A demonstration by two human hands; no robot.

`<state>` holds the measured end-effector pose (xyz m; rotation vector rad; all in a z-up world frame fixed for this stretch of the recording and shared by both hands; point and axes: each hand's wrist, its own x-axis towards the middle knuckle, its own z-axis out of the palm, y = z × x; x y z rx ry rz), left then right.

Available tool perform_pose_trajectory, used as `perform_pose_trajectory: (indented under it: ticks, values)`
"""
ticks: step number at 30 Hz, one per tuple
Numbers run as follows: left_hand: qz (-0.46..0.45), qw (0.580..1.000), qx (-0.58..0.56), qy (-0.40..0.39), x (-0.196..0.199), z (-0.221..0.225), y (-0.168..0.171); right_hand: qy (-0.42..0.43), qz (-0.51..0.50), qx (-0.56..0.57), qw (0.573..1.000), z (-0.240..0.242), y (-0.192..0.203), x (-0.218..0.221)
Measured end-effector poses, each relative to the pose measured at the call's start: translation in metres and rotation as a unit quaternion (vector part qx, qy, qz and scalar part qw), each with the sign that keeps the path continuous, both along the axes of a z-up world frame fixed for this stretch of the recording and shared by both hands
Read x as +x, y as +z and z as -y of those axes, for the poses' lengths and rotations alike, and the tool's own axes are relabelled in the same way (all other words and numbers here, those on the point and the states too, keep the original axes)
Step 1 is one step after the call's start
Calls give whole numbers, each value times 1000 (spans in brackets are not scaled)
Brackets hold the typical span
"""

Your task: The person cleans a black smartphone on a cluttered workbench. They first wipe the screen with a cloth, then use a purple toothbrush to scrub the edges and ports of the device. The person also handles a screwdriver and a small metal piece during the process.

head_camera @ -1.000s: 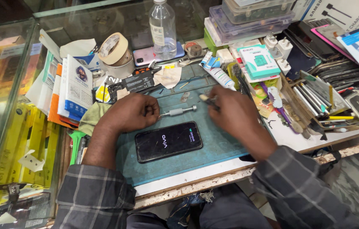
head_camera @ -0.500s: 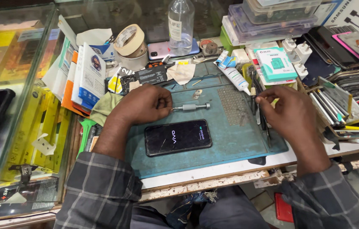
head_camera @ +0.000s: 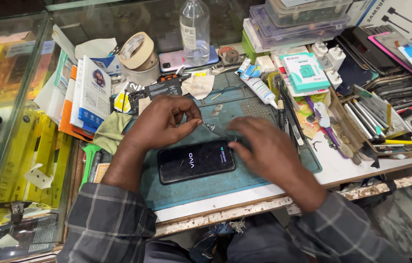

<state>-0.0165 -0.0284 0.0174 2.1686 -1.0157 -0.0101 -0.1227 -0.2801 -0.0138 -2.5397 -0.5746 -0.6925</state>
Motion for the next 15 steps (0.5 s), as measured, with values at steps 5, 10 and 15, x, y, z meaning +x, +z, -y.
perform_pose_trajectory:
  ticks: [5,10,15]
  values:
    - [-22,1000,-17,13,-3,4,2,-45,-128,20,991,-10,-5,2]
    - [30,999,-4,35,5,-1,-3,-111,-63,-40,991,36,13,0]
    - [72,993,71,62,11,-7,-10,-55,-68,-120,989,72,24,1]
